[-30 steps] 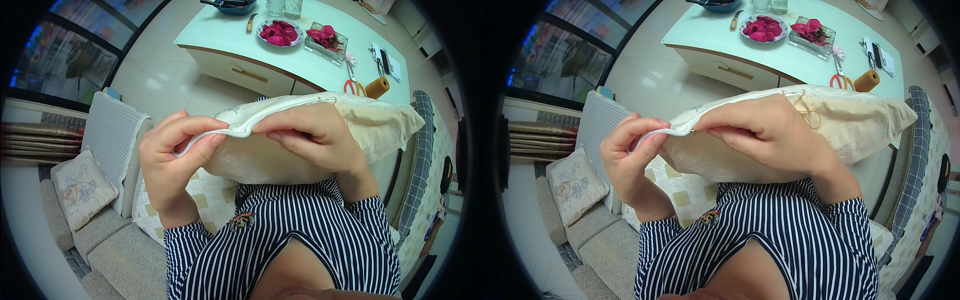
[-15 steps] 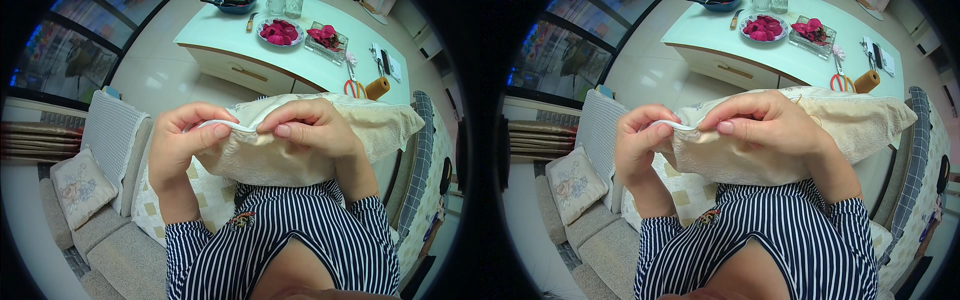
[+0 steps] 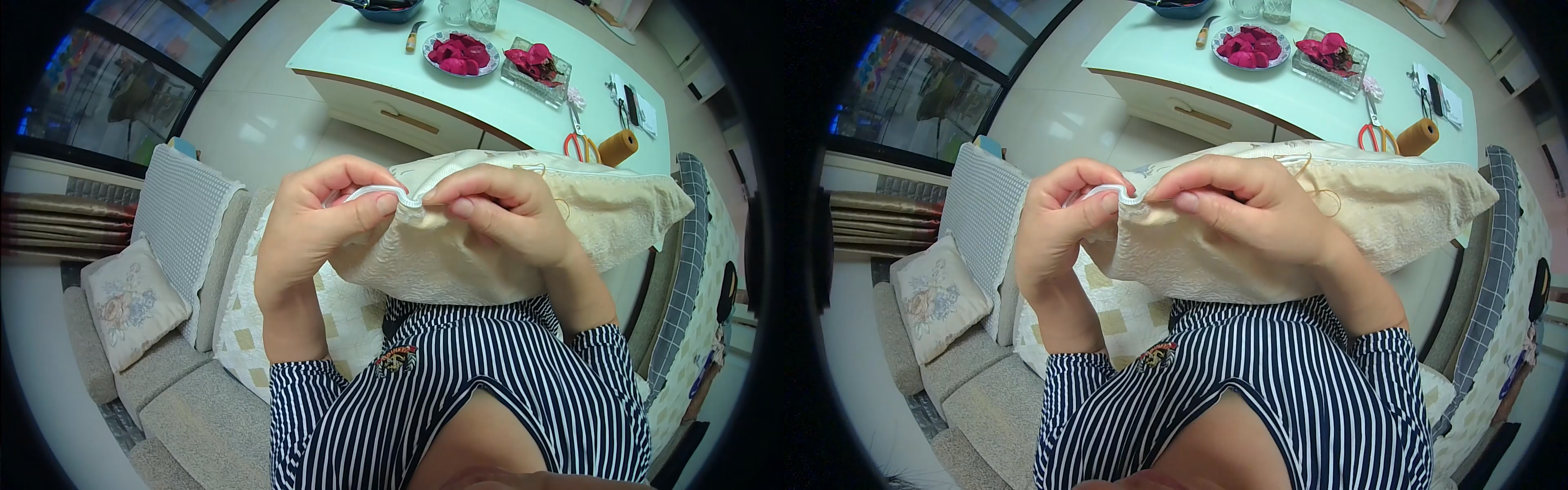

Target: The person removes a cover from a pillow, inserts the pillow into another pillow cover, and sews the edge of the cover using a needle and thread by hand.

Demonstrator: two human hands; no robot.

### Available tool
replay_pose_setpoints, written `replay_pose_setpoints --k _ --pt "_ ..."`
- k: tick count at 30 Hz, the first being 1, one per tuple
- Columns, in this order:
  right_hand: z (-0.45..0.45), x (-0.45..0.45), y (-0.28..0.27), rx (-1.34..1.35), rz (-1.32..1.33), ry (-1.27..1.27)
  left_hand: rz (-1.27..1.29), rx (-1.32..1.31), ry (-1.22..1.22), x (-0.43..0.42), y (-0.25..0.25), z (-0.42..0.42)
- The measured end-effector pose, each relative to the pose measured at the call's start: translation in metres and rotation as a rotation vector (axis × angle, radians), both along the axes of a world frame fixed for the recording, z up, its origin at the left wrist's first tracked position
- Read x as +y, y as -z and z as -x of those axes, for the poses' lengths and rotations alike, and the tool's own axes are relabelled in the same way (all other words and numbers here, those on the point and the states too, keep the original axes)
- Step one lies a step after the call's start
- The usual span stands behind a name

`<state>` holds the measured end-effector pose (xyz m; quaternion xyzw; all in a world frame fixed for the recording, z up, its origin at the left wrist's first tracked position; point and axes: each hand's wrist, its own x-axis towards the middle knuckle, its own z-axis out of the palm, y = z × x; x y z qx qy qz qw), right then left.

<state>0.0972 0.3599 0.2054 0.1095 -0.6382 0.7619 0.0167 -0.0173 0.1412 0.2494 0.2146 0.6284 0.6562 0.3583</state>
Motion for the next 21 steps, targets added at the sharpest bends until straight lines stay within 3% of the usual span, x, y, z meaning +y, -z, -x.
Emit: replay_pose_setpoints --k 2,5,14,19,21 --pt "-0.002 -0.004 -0.003 0.148 -0.322 0.112 0.008 0.009 -0.025 0.0 0.003 0.001" --pt "-0.001 -0.005 0.003 0.368 -0.555 0.144 0.007 0.001 -0.043 -0.001 0.004 0.003" --pt "0.011 -0.017 0.025 0.8 -0.761 0.476 -0.01 -0.057 0.054 0.002 0.007 0.011" --pt "0.008 -0.014 0.028 0.813 -0.831 0.479 -0.077 -0.087 0.143 -0.003 0.017 0.019" --pt "0.01 -0.015 0.029 0.827 -0.813 0.486 0.008 -0.17 0.109 -0.003 0.015 0.021"
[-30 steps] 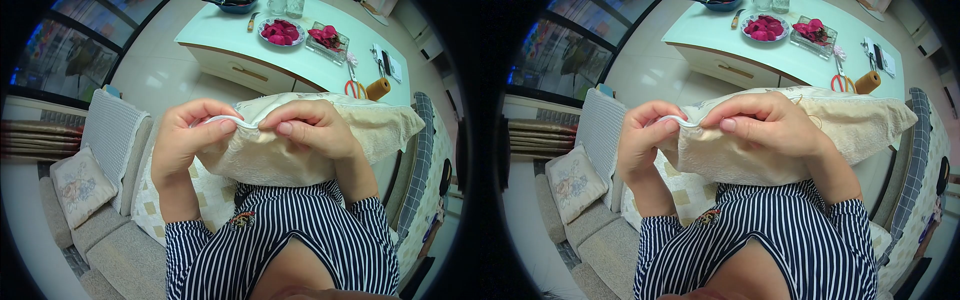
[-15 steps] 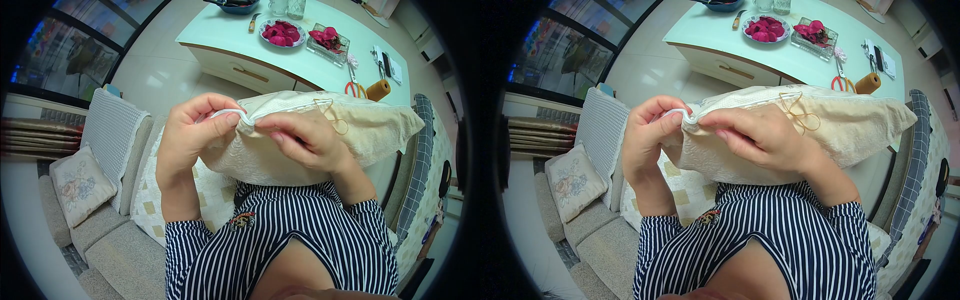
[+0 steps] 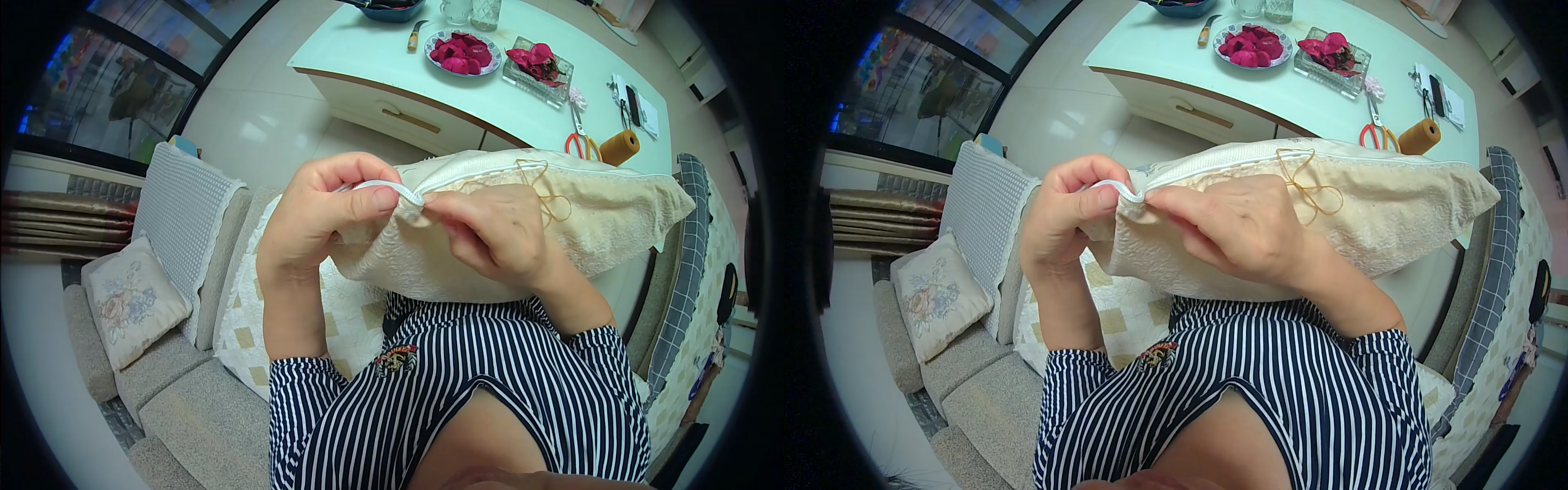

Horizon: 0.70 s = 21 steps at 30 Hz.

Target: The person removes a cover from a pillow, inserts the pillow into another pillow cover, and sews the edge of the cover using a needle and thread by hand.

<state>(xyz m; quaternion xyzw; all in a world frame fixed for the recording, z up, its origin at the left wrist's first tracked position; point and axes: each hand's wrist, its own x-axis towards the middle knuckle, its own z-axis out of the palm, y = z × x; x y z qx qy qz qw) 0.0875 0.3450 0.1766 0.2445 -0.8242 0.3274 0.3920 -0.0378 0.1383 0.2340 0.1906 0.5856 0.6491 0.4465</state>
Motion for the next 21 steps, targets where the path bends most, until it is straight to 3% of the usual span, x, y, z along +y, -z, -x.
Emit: replay_pose_setpoints --k 6,21 --pt "0.005 -0.001 0.004 0.073 0.085 -0.047 -0.075 -0.07 0.022 0.006 0.006 0.002" --pt "0.003 0.006 -0.005 -0.055 0.107 -0.107 -0.071 -0.108 0.076 0.005 0.003 0.005"
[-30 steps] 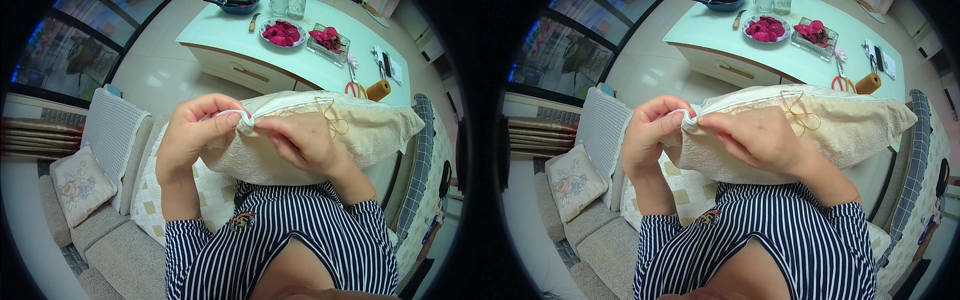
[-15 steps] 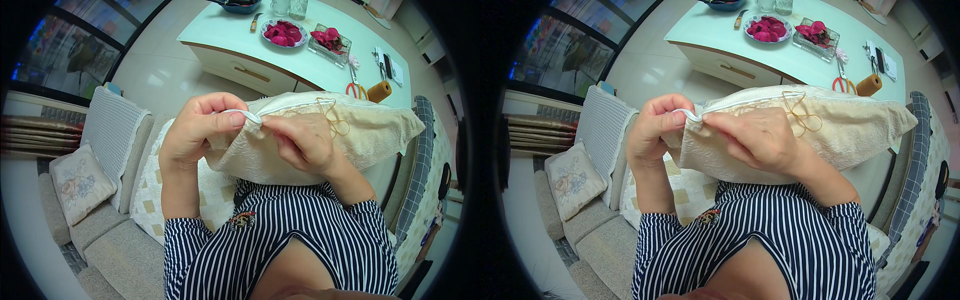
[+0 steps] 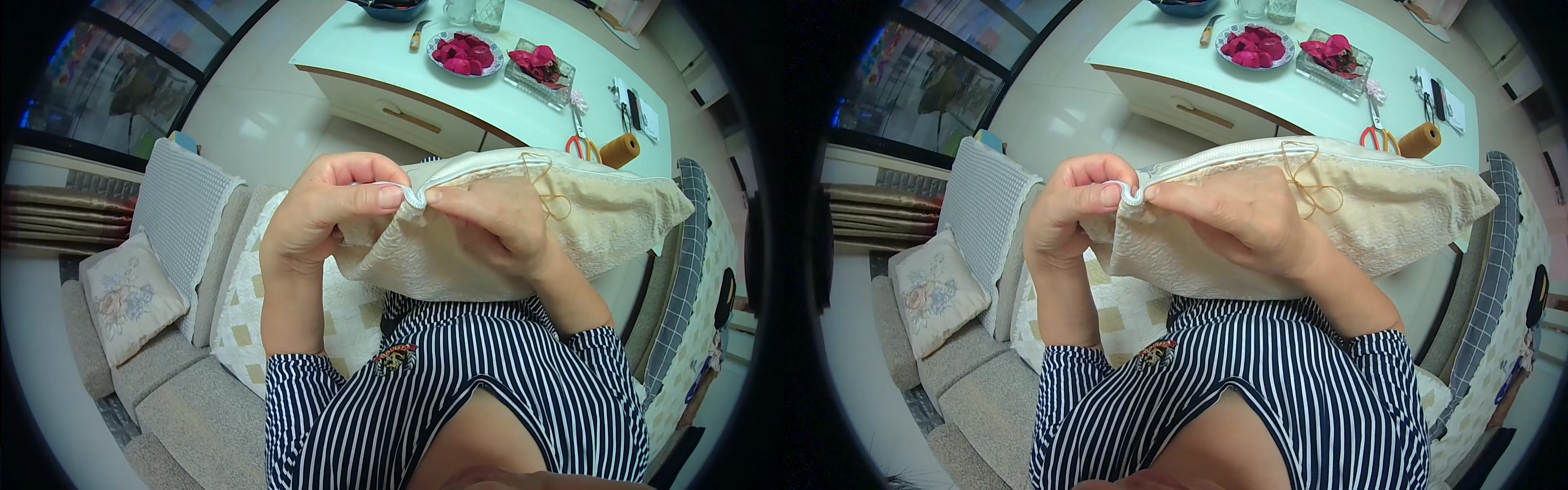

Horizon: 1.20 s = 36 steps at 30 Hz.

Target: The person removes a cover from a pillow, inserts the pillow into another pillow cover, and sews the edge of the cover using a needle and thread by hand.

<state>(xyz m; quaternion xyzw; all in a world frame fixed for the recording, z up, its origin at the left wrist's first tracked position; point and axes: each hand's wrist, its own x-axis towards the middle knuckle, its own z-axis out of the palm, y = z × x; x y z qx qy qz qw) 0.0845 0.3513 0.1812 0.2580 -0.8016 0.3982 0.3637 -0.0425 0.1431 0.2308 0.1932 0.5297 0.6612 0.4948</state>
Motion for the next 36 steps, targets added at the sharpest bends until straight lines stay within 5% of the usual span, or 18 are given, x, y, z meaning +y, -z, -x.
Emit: replay_pose_setpoints --k 27,36 --pt "0.006 -0.007 0.005 0.039 0.115 -0.025 0.053 0.049 0.041 0.001 0.0 -0.003" --pt "0.003 0.004 -0.001 -0.149 0.16 -0.174 0.016 0.026 0.03 0.003 0.004 -0.003"
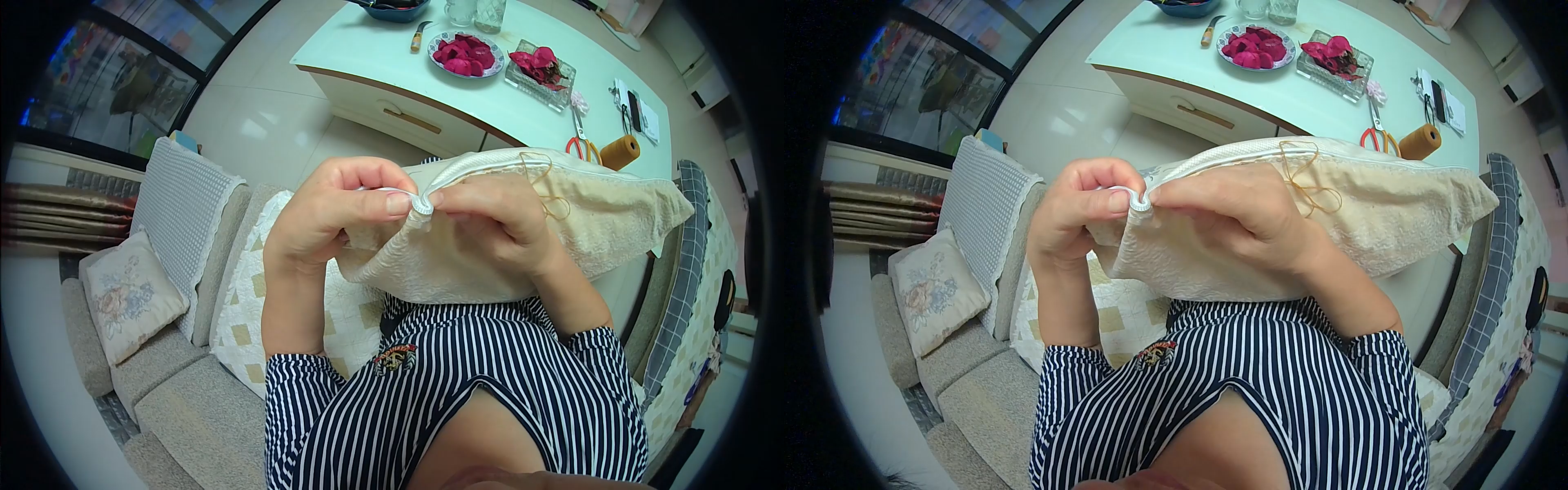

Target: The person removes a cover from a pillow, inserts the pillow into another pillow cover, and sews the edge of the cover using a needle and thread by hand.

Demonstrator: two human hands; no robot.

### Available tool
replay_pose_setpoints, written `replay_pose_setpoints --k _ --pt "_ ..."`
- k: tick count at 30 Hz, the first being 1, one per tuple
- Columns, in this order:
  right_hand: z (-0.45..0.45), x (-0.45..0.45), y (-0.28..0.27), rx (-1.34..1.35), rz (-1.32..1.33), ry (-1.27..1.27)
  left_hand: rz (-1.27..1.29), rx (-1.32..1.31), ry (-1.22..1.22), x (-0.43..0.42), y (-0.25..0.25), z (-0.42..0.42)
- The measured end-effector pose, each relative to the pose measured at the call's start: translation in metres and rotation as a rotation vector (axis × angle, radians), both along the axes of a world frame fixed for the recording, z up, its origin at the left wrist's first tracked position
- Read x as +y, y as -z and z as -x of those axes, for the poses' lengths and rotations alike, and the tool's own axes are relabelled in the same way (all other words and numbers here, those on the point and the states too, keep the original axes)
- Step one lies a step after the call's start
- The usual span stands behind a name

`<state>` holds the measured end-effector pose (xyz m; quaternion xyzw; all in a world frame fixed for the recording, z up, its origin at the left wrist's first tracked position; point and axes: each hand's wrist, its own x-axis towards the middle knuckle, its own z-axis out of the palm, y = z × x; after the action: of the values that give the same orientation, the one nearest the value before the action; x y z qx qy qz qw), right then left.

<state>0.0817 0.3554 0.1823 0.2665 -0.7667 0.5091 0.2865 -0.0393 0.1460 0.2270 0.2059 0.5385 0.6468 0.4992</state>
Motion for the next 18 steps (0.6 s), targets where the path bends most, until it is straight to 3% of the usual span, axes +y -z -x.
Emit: replay_pose_setpoints --k 6,10,12,14,18 --pt "-0.005 -0.011 -0.006 -0.033 0.076 0.005 0.014 0.046 0.031 0.002 -0.008 -0.008" --pt "-0.015 -0.027 -0.01 -0.273 0.234 0.026 0.032 0.013 0.033 -0.001 -0.011 -0.01" --pt "-0.014 -0.027 -0.013 -0.357 0.333 0.016 0.066 0.152 -0.132 -0.002 -0.021 -0.017" --pt "-0.011 -0.021 -0.022 -0.181 0.089 0.098 0.08 0.256 -0.176 -0.008 -0.026 -0.02" --pt "-0.008 -0.007 -0.032 -0.143 -0.056 0.084 0.097 0.433 -0.194 -0.022 -0.035 -0.014"
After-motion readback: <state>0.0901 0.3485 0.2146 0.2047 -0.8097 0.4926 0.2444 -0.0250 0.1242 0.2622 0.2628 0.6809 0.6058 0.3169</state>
